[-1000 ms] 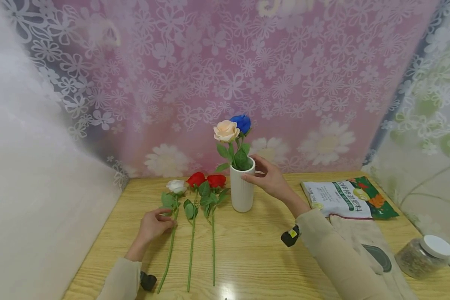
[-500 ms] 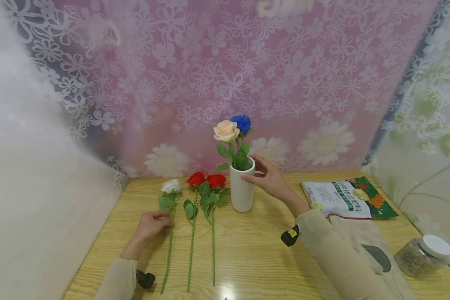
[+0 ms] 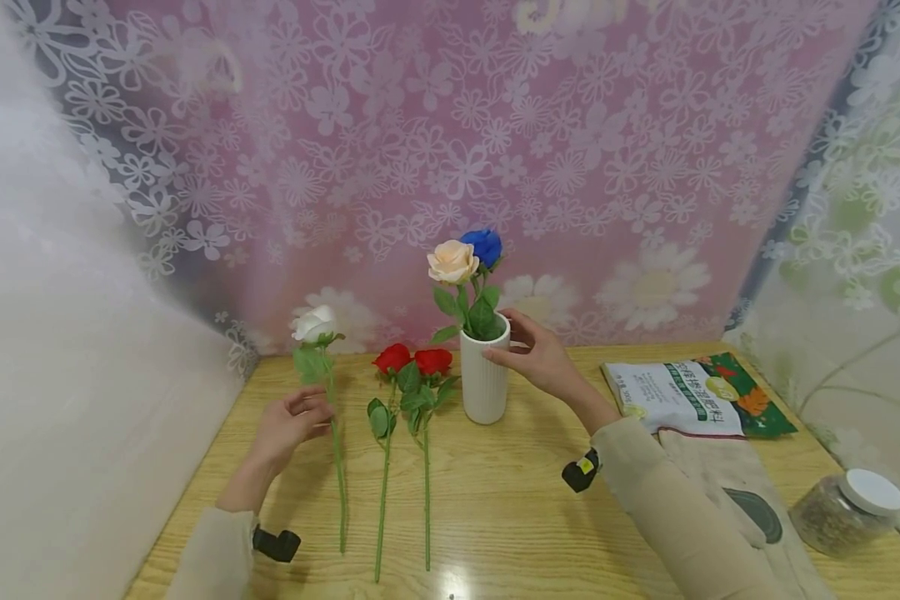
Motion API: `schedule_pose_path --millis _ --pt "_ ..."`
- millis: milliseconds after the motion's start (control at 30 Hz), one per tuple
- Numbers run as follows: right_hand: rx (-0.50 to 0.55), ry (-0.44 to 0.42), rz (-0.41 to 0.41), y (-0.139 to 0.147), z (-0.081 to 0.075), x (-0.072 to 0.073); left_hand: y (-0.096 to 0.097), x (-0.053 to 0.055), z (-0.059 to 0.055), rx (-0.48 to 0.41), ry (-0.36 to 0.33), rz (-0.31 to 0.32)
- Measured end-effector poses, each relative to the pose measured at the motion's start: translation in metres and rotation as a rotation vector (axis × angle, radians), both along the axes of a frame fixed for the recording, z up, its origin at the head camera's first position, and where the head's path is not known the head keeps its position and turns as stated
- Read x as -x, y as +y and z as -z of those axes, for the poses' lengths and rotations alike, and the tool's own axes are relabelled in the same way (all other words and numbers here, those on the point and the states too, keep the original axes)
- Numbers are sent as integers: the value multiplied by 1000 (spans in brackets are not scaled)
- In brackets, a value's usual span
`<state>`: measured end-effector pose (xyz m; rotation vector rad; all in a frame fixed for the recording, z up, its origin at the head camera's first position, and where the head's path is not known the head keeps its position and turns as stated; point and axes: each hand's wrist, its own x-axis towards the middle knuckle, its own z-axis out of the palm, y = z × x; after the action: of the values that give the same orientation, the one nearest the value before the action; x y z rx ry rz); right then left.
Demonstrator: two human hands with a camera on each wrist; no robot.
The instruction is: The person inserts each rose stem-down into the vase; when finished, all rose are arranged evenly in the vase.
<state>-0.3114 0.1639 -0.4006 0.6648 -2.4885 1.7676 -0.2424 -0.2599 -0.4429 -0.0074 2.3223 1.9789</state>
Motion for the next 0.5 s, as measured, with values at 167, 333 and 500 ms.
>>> schedule_pose_path --millis 167,333,500 --pt "-1 -2 1 0 0 0 6 -1 -17 -65 43 -16" --pt "-6 -3 3 0 -1 0 17 0 -33 -191 124 -44" --pt "-9 1 -1 0 0 1 29 4 -47 -319 241 -101"
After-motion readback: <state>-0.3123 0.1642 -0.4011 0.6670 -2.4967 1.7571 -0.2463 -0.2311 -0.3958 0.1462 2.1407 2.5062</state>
